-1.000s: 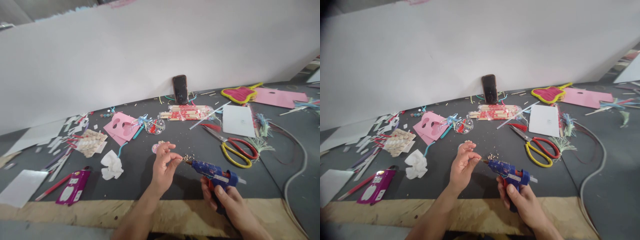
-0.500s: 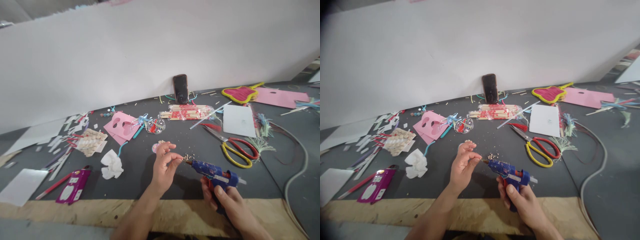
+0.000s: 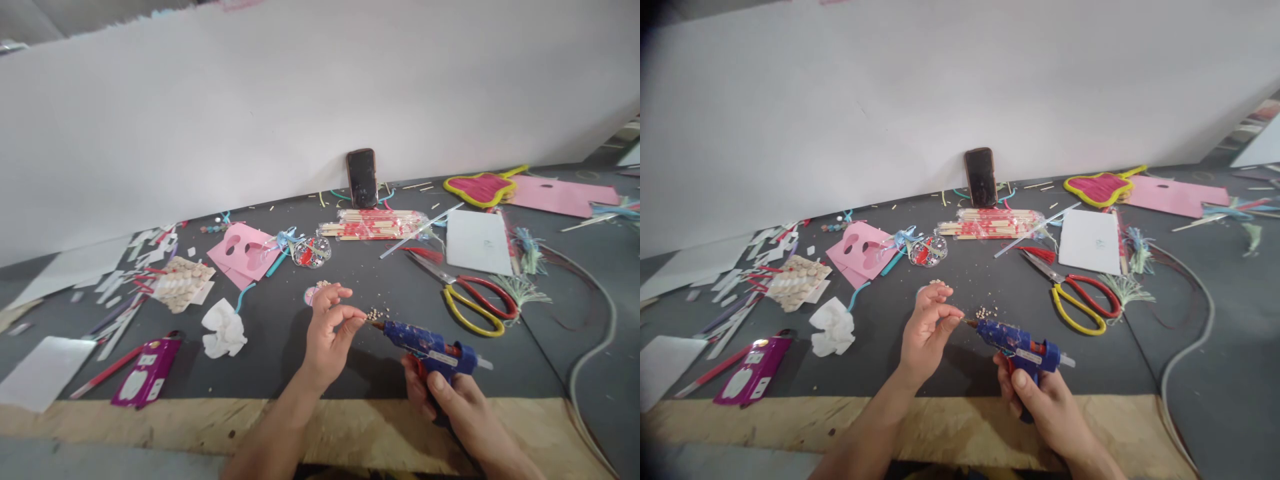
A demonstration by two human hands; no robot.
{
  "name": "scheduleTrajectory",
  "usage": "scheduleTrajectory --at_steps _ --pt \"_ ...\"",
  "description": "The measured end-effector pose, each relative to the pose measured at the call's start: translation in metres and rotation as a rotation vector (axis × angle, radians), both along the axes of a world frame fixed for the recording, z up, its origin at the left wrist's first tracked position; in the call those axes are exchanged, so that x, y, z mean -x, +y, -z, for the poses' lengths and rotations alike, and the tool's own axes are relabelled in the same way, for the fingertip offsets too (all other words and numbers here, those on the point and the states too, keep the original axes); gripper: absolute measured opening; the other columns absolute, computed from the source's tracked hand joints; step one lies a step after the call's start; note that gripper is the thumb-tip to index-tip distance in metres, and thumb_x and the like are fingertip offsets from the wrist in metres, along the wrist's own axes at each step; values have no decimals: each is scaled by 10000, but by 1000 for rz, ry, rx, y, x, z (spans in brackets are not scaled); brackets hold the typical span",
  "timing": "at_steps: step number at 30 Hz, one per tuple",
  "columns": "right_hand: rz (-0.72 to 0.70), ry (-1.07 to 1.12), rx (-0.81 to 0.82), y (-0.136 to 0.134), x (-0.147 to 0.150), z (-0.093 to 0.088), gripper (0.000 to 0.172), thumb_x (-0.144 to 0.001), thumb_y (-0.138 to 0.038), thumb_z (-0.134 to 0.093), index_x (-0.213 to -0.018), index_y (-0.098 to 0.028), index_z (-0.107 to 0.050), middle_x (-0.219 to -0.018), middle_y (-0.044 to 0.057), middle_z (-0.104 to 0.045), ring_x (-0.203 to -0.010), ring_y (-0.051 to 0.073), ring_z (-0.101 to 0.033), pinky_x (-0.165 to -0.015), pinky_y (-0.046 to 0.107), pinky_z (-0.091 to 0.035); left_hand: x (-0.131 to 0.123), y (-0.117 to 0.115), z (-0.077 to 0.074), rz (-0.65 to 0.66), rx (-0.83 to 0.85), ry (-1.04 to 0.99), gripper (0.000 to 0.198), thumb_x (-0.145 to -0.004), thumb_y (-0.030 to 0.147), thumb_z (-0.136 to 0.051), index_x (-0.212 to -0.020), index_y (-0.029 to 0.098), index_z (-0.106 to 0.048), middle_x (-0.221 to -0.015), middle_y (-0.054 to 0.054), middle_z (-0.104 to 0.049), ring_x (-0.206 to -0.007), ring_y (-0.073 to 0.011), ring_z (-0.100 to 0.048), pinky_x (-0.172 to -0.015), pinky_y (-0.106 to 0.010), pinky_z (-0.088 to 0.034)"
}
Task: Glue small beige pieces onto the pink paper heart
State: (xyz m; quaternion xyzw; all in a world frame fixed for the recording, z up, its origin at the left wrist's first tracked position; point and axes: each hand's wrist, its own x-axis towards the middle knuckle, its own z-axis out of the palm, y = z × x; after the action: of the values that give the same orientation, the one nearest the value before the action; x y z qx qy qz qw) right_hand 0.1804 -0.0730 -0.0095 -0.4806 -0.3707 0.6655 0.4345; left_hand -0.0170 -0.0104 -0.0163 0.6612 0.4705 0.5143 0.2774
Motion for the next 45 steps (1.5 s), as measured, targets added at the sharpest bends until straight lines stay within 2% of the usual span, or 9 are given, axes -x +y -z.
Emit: scheduleTrajectory --at_steps 14,26,34,45 --pt "-17 -29 -63 1 0 0 464 -787 -591 -597 -883 -138 -619 -595 -5 -491 -478 97 -420 -467 249 -359 0 0 -1 -10 -6 21 121 -881 282 -565 -823 234 -660 -1132 -70 -502 -1210 -235 -410 -996 -437 -392" --pt "-1 -44 42 1 1 -7 534 -737 -639 -610 -900 -131 -645 -622 24 -554 -476 110 -425 -477 260 -344 0 0 -2 -22 -15 69 153 -886 303 -554 -821 226 -670 -1126 -79 -518 -1198 -247 -425 -976 -447 -410" --pt "-23 -33 -32 1 0 -2 463 -779 -597 -600 -885 -147 -622 -597 -2 -512 -469 96 -430 -461 241 -372 0 -1 -2 -23 -21 63 138 -884 285 -559 -825 229 -671 -1125 -77 -519 -1196 -241 -430 -976 -434 -412" --pt "3 -27 -48 0 3 -4 419 -788 -561 -611 -870 -150 -597 -598 -13 -476 -467 102 -404 -454 254 -346 0 -1 -3 -25 -14 70 160 -885 308 -554 -817 226 -674 -1126 -80 -519 -1191 -245 -432 -971 -437 -418"
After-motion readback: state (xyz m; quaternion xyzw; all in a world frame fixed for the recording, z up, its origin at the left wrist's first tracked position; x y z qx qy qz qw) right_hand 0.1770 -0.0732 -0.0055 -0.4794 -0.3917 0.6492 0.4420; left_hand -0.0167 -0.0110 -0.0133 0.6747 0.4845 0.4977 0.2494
